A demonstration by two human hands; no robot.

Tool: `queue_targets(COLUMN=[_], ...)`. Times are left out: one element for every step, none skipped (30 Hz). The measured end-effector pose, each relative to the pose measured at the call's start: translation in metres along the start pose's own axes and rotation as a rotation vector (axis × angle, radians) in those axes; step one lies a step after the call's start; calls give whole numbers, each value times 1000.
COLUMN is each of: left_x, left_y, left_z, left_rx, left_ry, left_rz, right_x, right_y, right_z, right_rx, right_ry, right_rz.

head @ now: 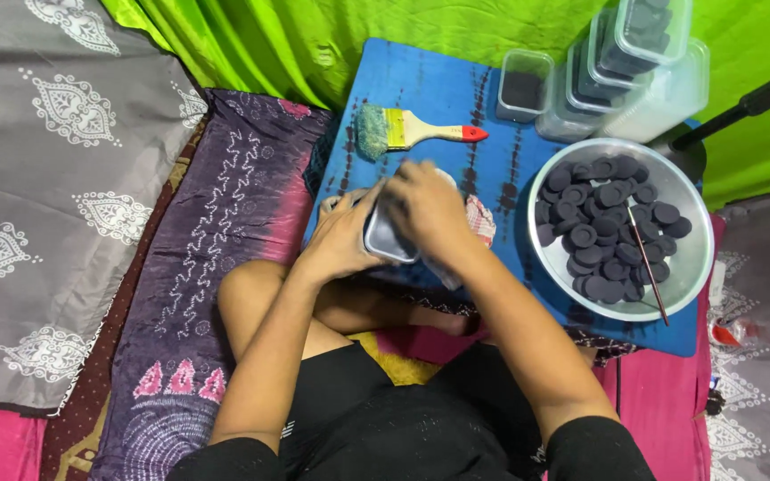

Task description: Cleaning a workspace and plastic containers using a brush and cloth

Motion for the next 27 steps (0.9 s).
queue_targets(left_x=[-7, -16, -9, -3, 3, 0, -1, 0, -2, -5, -8, -4, -1, 3, 9, 15, 22, 18, 15, 13, 8, 2, -4, 1, 5, 9, 11], left_y=[7, 13, 7, 1, -5, -4, -4, -2, 0, 2, 4, 0, -2, -4, -10, -17, -22, -19, -16, -12, -7, -3, 2, -2, -7, -11, -13], left_z=[1, 1, 1, 1, 2, 2, 2, 4, 4, 2, 0, 1, 1, 2, 1, -1, -3, -3, -4, -1, 0, 1, 3, 1, 1, 0, 0], left_rx=[-3, -8, -7, -4, -1, -4, -10, -16, -20, -17, -14, -15, -5, 4, 2, 0, -1, -2, 3, 8, 8, 7, 6, 6, -1, -11, -13], left_ry=[-1, 4, 5, 11, 17, 24, 17, 4, 4, 3, 3, 4, 15, 28, 29, 22, 14, 18, 22, 17, 14, 12, 10, 9, 17, 28, 31], left_rz=[10, 17, 15, -15, -44, -43, -29, -13, -10, -21, -32, -34, -32, -28, -27, 3, 33, 34, 10, -14, -12, -20, -28, -31, -33, -30, -30], right_x=[-5, -11, -9, -2, 5, 8, 13, 19, 17, 9, 0, 0, 1, 3, 7, 17, 27, 20, 13, 7, 15, 15, 15, 19, 24, 27, 28], right_y=[12, 24, 19, 11, 3, 2, 1, -2, 9, 23, 37, 31, 23, 16, 5, -8, -22, -24, -26, -31, -13, 9, 30, 27, 25, 23, 14], right_z=[-2, -6, -3, -3, -3, -1, 1, 6, 3, -2, -5, -4, -2, -1, 5, 10, 17, 15, 13, 15, 10, 4, 0, 0, 0, -1, 4], right_rx=[40, 74, 74, 48, 21, 15, 1, -8, -8, 20, 49, 48, 15, -19, -21, -59, -97, -99, -118, -131, -128, -91, -54, -55, -26, -1, -5], right_ry=[53, 107, 110, 58, 6, 4, -16, -39, -43, 31, 105, 106, 91, 72, 71, -6, -83, -85, -93, -102, -103, -11, 80, 83, 87, 88, 87], right_rz=[29, 60, 60, 15, -29, -27, -44, -66, -68, -10, 48, 47, 29, 12, 13, -92, -196, -193, -195, -202, -204, -127, -49, -51, -10, 32, 32])
Point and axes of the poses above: each hand's wrist, its own z-axis away from the middle knuckle, its own x-axis out of the palm, y = z × x, the point moved 9 cm from there along -z, towards the middle knuckle, and after that the axes turned 7 degrees about -z, right-handed, at the moved point
